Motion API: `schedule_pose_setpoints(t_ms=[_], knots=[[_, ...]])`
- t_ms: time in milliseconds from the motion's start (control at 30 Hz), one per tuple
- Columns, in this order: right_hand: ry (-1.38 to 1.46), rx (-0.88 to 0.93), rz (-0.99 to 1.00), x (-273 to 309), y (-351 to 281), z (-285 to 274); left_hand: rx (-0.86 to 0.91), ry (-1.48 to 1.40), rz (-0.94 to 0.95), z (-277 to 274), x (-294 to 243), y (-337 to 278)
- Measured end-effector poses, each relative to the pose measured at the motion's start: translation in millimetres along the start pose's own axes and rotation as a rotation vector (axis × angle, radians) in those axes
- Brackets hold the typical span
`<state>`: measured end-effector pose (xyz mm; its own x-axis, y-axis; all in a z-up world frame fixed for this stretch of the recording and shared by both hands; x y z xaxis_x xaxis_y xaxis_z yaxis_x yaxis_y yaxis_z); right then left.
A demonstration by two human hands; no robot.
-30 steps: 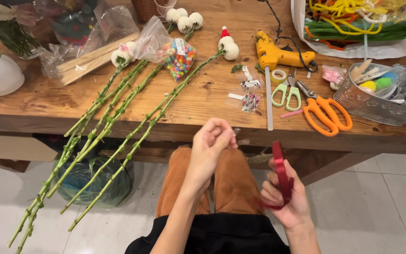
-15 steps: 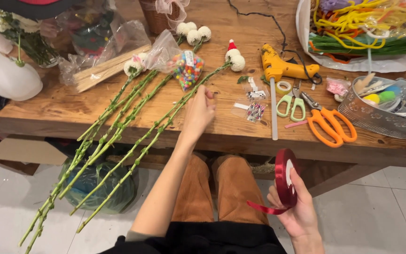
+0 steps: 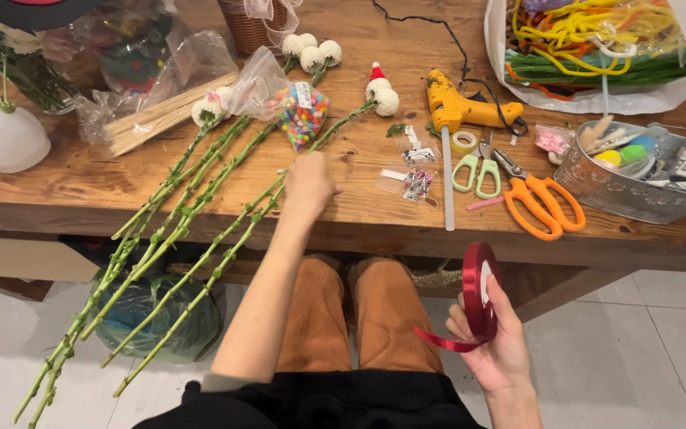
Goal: The person sits at a wooden workbench and decorates a small white snowman figurine. They cut a piece of red ribbon, wrap it around the snowman's neck as a scarf, and secure it using a hot glue gun. Finally, they trim the excess ribbon with scissors.
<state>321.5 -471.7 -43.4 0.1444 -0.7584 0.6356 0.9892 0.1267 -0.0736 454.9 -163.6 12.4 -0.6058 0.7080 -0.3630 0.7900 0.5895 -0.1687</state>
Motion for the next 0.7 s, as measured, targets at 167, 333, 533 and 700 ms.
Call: schedule_pose_setpoints(t_ms=[167, 333, 533, 700], knots=[[0.046, 0.009, 0.016, -3, 0, -1, -0.309, -0.350, 0.398, 6, 21, -6], [0.047, -0.013, 0.020, -6, 0, 0, -0.157, -0.747, 0.457, -28, 13, -61], [-0.320, -0.077, -0.082, -9, 23, 20, 0.368, -1.371, 0.489, -18, 15, -95], [-0.756, 0.128, -0.359, -8, 64, 106, 0.177, -1.580, 0.359, -12, 59, -106]])
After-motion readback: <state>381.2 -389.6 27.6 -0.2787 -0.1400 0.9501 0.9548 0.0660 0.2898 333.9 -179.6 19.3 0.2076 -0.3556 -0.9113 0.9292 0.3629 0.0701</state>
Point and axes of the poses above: each hand's wrist, its own y-axis towards the middle knuckle, its own z-axis out of the palm, x = y × z, the point moved 7 cm from there along y, towards the middle knuckle, and after that the axes turned 13 degrees about -z, right-handed, at the moved point
